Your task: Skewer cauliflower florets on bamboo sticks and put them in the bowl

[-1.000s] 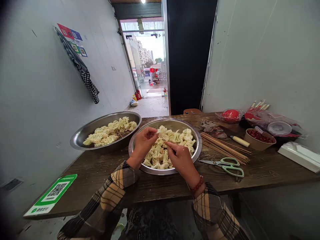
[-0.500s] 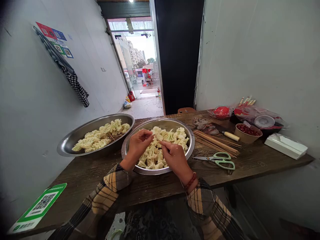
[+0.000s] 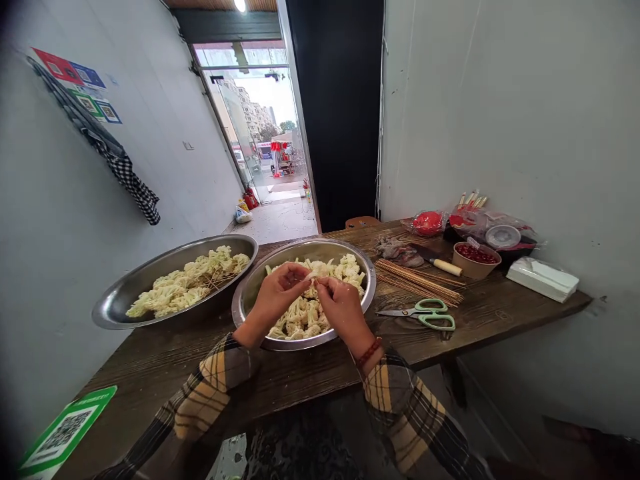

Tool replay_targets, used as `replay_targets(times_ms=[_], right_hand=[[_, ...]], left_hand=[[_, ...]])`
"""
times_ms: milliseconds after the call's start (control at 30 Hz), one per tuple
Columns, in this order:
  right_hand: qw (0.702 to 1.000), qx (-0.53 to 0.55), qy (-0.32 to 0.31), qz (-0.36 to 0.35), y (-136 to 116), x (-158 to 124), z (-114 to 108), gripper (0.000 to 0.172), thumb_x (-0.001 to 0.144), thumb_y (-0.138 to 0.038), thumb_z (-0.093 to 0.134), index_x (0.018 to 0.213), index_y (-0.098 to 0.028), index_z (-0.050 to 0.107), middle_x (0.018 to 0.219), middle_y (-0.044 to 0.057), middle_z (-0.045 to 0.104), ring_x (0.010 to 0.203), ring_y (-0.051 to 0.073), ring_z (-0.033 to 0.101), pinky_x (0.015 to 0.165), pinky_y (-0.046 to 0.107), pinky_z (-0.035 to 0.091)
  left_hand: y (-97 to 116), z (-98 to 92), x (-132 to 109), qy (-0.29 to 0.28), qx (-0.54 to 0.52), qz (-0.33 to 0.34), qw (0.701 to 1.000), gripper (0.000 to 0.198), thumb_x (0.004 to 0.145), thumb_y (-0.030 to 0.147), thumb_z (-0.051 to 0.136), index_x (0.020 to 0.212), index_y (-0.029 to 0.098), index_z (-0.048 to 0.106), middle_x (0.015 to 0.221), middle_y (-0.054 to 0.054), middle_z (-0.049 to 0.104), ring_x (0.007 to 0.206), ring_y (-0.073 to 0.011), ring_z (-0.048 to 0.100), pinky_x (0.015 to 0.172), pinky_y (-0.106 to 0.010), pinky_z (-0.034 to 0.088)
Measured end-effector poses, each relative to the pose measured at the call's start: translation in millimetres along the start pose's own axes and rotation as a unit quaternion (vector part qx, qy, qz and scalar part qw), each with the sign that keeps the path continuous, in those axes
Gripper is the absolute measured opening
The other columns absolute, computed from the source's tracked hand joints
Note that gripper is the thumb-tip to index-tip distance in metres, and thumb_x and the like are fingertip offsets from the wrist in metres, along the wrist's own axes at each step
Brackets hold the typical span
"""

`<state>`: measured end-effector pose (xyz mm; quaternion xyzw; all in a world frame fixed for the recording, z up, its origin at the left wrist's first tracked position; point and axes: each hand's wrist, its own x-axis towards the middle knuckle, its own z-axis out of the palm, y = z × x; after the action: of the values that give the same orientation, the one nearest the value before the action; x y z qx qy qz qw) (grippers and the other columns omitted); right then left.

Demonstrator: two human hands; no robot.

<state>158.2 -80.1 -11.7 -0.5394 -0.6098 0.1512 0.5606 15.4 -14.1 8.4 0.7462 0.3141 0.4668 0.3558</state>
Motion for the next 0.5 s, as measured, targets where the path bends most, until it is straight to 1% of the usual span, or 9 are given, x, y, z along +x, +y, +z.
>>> replay_targets(times_ms=[67, 133, 200, 300, 367, 400, 500], right_hand=[[1.000, -0.013, 0.011, -0.003, 1.6, -2.0, 1.4, 0.022, 0.088, -0.029, 0.051, 0.087, -0.018, 0.071, 0.078, 0.004, 0.073, 0.070, 0.017, 0.065, 0.063, 0.026, 0.045], [0.999, -0.041, 0.009, -0.017, 2.7, -4.7, 2.4, 0.023, 0.088, -0.029, 0.051, 0.088, -0.018, 0.071, 0.079, 0.004, 0.073, 0.070, 0.018, 0.065, 0.064, 0.027, 0.045], [0.996, -0.076, -0.004, -0.036, 2.8, -7.0, 2.3, 0.024, 0.089, -0.029, 0.050, 0.091, -0.018, 0.071, 0.082, 0.006, 0.074, 0.072, 0.019, 0.065, 0.066, 0.028, 0.045], [0.993, -0.103, -0.025, -0.060, 1.8, -8.3, 0.6, 0.026, 0.090, -0.029, 0.049, 0.096, -0.017, 0.071, 0.086, 0.008, 0.074, 0.077, 0.021, 0.066, 0.071, 0.030, 0.046], [0.993, -0.089, -0.035, -0.068, 1.4, -7.9, -0.8, 0.027, 0.090, -0.030, 0.050, 0.101, -0.018, 0.071, 0.089, 0.007, 0.074, 0.079, 0.020, 0.067, 0.072, 0.029, 0.046], [0.994, -0.078, -0.039, -0.067, 1.4, -7.7, -1.4, 0.027, 0.090, -0.031, 0.050, 0.103, -0.018, 0.070, 0.088, 0.006, 0.074, 0.078, 0.020, 0.066, 0.070, 0.029, 0.046], [0.996, -0.053, -0.043, -0.052, 2.2, -7.8, -2.4, 0.028, 0.090, -0.034, 0.051, 0.099, -0.018, 0.072, 0.071, 0.003, 0.072, 0.064, 0.018, 0.064, 0.062, 0.027, 0.046]], left_hand=[[1.4, -2.2, -0.2, 0.001, -0.025, -0.033, 0.999, 0.025, 0.077, 0.039, 0.063, 0.085, 0.016, 0.061, 0.075, -0.002, 0.061, 0.066, -0.0122, 0.055, 0.059, -0.024, 0.044], [2.2, -2.9, -1.2, -0.025, -0.028, -0.060, 0.997, 0.032, 0.082, 0.046, 0.055, 0.076, 0.015, 0.060, 0.068, -0.002, 0.058, 0.061, -0.0116, 0.052, 0.057, -0.024, 0.042], [2.2, -1.9, -2.1, -0.057, -0.031, -0.077, 0.995, 0.040, 0.085, 0.049, 0.049, 0.070, 0.014, 0.059, 0.065, -0.002, 0.057, 0.061, -0.0117, 0.051, 0.057, -0.025, 0.041], [1.0, 0.4, -2.4, -0.078, -0.076, -0.082, 0.991, 0.036, 0.083, 0.047, 0.054, 0.071, 0.014, 0.059, 0.067, -0.002, 0.058, 0.063, -0.0112, 0.051, 0.060, -0.024, 0.040], [0.2, 1.2, -1.9, -0.081, -0.119, -0.080, 0.986, 0.031, 0.080, 0.043, 0.059, 0.071, 0.014, 0.058, 0.065, 0.000, 0.056, 0.061, -0.0097, 0.049, 0.059, -0.023, 0.039], [0.1, 1.2, -1.6, -0.076, -0.137, -0.081, 0.984, 0.030, 0.079, 0.042, 0.060, 0.070, 0.014, 0.058, 0.063, 0.000, 0.055, 0.060, -0.0090, 0.048, 0.058, -0.023, 0.038], [0.8, 0.3, -1.1, -0.040, -0.173, -0.093, 0.980, 0.027, 0.078, 0.039, 0.062, 0.071, 0.013, 0.058, 0.061, 0.001, 0.054, 0.058, -0.0083, 0.047, 0.057, -0.023, 0.036]])
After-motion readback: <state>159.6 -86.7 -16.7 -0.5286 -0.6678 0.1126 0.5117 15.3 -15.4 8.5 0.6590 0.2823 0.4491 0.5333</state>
